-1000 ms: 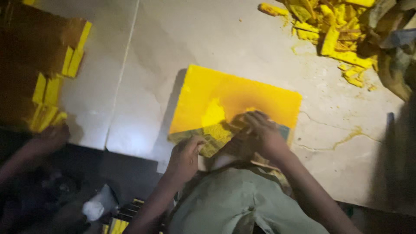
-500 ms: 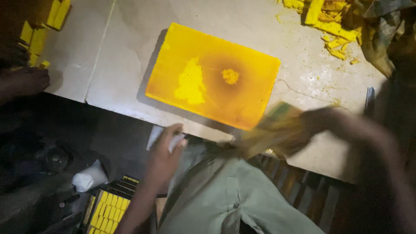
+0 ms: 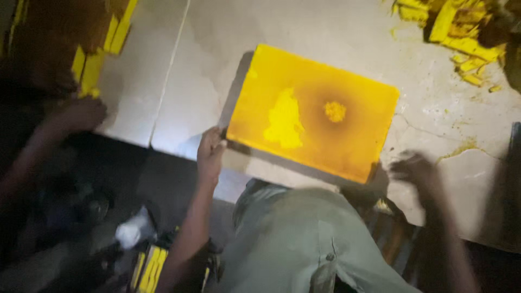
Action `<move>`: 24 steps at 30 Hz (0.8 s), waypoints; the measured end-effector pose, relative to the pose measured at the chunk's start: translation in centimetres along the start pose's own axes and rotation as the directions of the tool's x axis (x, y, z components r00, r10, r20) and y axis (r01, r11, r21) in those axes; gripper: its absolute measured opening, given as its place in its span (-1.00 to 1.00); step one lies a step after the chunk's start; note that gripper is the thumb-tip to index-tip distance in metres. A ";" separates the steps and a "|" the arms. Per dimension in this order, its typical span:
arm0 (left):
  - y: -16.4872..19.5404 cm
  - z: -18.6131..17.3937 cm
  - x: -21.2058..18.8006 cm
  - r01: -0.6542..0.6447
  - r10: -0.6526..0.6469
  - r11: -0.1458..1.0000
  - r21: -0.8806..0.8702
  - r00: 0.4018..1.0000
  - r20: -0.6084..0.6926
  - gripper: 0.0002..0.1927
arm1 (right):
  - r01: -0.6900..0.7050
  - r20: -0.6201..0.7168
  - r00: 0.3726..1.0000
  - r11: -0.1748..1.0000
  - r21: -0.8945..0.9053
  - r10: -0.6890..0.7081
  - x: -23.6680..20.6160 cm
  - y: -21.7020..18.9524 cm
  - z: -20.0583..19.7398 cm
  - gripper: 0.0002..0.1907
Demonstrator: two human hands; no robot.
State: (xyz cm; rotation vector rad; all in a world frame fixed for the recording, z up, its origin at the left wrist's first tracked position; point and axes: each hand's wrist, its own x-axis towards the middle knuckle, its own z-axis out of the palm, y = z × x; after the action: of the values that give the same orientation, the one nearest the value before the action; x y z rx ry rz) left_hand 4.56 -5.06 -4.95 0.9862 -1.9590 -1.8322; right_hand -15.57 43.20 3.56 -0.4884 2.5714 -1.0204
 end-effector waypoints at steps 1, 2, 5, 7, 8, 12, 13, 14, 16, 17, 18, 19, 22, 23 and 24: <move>-0.2 -0.6 0.9 0.100 -0.088 0.964 -0.246 0.994 0.061 -0.46 | -0.066 0.054 0.997 0.991 0.118 0.059 -0.3 -0.3 2.4 -0.63; -0.6 -1.4 1.7 0.219 -0.171 0.858 -0.465 0.975 0.145 -0.42 | -0.137 0.078 0.990 0.962 0.235 0.122 -0.9 -0.2 4.6 -0.63; -0.3 -4.7 3.6 0.429 -0.114 0.581 -0.692 0.885 0.452 -0.30 | -0.463 0.042 0.837 0.667 0.583 0.545 -1.4 0.9 8.5 -0.61; -0.2 -6.1 4.7 0.543 -0.123 0.410 -0.733 0.829 0.545 -0.25 | -0.469 0.057 0.828 0.633 0.616 0.558 -0.8 1.8 9.0 -0.61; -0.4 -5.8 5.3 0.572 -0.083 0.318 -0.756 0.811 0.579 -0.24 | -0.467 0.064 0.826 0.618 0.633 0.560 0.0 2.1 8.8 -0.60; -2.6 2.2 6.9 0.755 0.315 -0.124 -0.644 0.645 0.696 -0.32 | -0.605 0.094 0.741 0.599 0.525 0.665 3.6 2.3 8.0 -0.60; -3.1 6.1 6.8 0.681 0.146 -0.014 -0.732 0.726 0.672 -0.32 | -0.638 0.086 0.720 0.608 0.473 0.688 4.4 2.1 7.9 -0.58; -2.8 9.3 6.3 0.604 -0.020 0.116 -0.788 0.795 0.606 -0.32 | -0.671 0.079 0.698 0.611 0.421 0.712 4.9 1.8 7.9 -0.56; -2.4 12.8 5.3 0.675 -0.045 0.065 -0.735 0.737 0.674 -0.28 | -0.669 0.166 0.685 0.523 0.528 0.709 5.0 1.8 7.7 -0.43; -2.1 14.0 4.6 0.710 -0.060 0.040 -0.703 0.704 0.708 -0.27 | -0.668 0.211 0.678 0.470 0.577 0.704 4.9 1.7 7.3 -0.36; -0.9 14.6 3.9 0.743 -0.075 0.014 -0.670 0.669 0.740 -0.25 | -0.627 0.187 0.710 0.489 0.607 0.679 4.6 1.3 6.8 -0.46; 0.6 14.7 3.7 0.770 -0.082 -0.007 -0.638 0.635 0.768 -0.23 | -0.579 0.162 0.746 0.510 0.636 0.645 4.2 0.7 5.9 -0.53; 5.5 12.6 3.0 0.871 0.232 -0.048 -0.489 0.486 0.843 -0.29 | -0.316 0.154 0.900 0.369 0.874 0.408 3.9 -1.9 3.1 -0.55; 6.7 12.7 3.2 0.873 0.309 -0.001 -0.488 0.464 0.830 -0.26 | -0.227 0.145 0.939 0.247 0.942 0.311 4.2 -3.0 2.4 -0.53; 7.7 12.9 3.8 0.871 0.391 0.053 -0.488 0.432 0.813 -0.24 | -0.135 0.109 0.972 0.112 0.985 0.210 4.7 -4.0 1.9 -0.52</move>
State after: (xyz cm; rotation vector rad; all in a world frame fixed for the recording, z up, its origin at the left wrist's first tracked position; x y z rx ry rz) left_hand -8.42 2.09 -0.51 -0.2269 0.1918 -3.4727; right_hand -18.15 37.29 4.25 0.2599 1.2572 -2.2992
